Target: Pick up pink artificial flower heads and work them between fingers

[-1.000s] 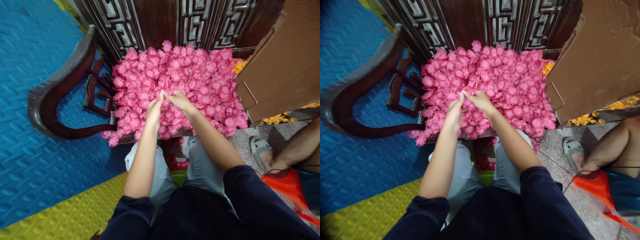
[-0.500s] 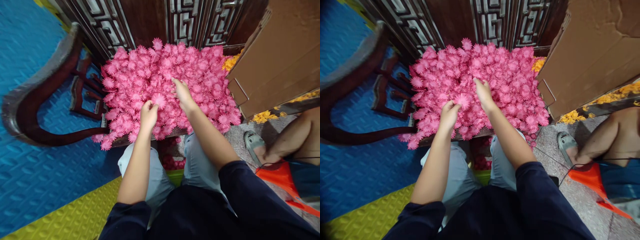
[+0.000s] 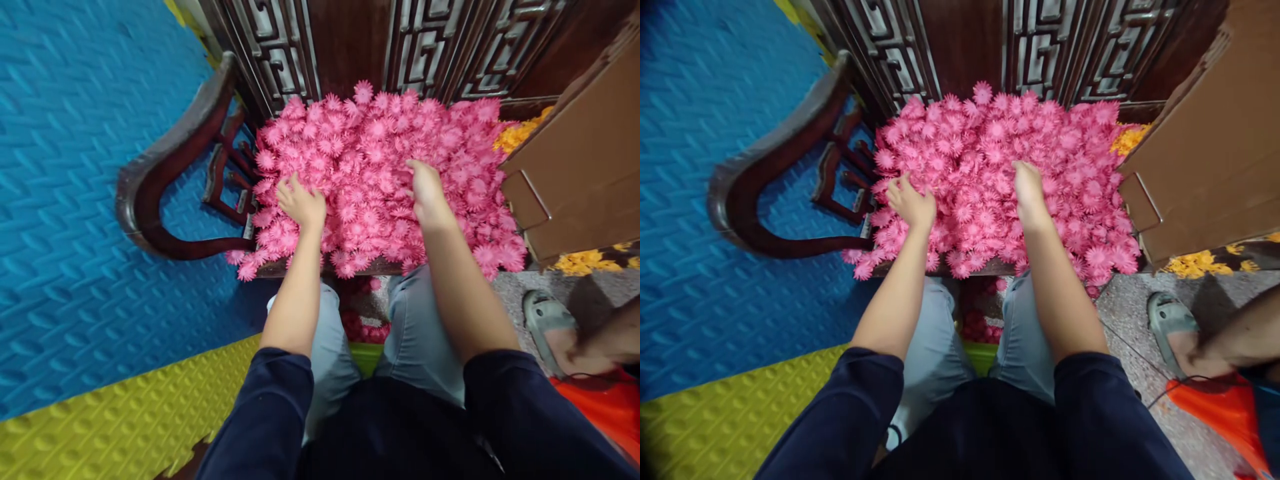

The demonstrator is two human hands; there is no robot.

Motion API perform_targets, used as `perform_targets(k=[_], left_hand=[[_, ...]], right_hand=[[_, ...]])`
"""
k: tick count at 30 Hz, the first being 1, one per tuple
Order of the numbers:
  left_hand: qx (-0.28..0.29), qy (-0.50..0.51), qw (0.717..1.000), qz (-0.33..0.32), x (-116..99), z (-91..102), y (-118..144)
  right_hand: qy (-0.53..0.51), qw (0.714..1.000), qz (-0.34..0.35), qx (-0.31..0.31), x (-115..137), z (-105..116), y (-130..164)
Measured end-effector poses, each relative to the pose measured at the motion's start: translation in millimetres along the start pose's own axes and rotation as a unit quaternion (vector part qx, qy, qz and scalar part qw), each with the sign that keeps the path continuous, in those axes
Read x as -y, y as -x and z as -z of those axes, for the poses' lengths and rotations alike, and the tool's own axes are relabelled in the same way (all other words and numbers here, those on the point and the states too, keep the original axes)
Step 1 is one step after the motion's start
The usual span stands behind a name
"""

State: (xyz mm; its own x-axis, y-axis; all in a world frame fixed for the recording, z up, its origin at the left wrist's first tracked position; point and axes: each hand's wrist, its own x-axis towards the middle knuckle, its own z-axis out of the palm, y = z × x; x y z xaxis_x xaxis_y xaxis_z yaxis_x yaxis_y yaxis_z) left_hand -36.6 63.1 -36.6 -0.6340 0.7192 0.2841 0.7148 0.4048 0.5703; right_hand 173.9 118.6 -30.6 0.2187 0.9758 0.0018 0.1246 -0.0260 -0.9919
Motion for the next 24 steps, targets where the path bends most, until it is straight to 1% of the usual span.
perform_targets(k=[1,3,6,7,8,9,11,12,14,16,18,19,20,21,22,24], left_hand=[[0.019,-0.020,0.999,0.020,7,-2.7,-6],[0.072,-0.052,0.996,0.033,20,-9.5,-14],[0.187,-0.070,0.979,0.040,34,-20.8,-20],[0.219,-0.068,0.972,0.044,38,-24.4,-21],[0.240,-0.061,0.968,0.050,41,-27.6,-23],[0.245,-0.053,0.967,0.052,44,-30.6,-24],[0.228,-0.032,0.972,0.051,49,-35.7,-26],[0.215,-0.022,0.975,0.051,50,-37.7,-28],[0.193,-0.006,0.980,0.054,51,-40.7,-32],[0.148,0.043,0.986,0.069,50,-42.1,-37],[0.084,0.140,0.982,0.096,45,-41.1,-41],[0.059,0.197,0.972,0.113,42,-39.5,-42],[0.048,0.253,0.957,0.129,38,-37.1,-43],[0.054,0.303,0.940,0.147,34,-33.9,-43],[0.076,0.350,0.919,0.166,30,-30.0,-42],[0.151,0.436,0.863,0.204,21,-20.5,-39]], right_hand=[[-0.006,1.000,-0.023,0.001,4,-4,5],[-0.015,0.999,-0.043,0.002,14,-10,14],[-0.029,0.998,-0.053,0.014,28,-17,26],[-0.030,0.997,-0.059,0.025,32,-19,29],[-0.029,0.997,-0.068,0.039,34,-20,32],[-0.027,0.995,-0.076,0.057,36,-22,35],[-0.019,0.992,-0.082,0.093,37,-26,39],[-0.010,0.991,-0.075,0.107,37,-27,40],[0.011,0.992,-0.038,0.119,35,-29,41],[0.028,0.993,0.004,0.116,32,-30,41],[0.031,0.993,0.027,0.114,30,-30,39],[0.031,0.993,0.031,0.113,29,-30,38],[0.031,0.993,0.032,0.113,28,-30,37],[0.031,0.993,0.031,0.113,27,-29,36],[0.031,0.993,0.032,0.114,26,-29,35],[0.031,0.992,0.035,0.116,24,-30,33]])
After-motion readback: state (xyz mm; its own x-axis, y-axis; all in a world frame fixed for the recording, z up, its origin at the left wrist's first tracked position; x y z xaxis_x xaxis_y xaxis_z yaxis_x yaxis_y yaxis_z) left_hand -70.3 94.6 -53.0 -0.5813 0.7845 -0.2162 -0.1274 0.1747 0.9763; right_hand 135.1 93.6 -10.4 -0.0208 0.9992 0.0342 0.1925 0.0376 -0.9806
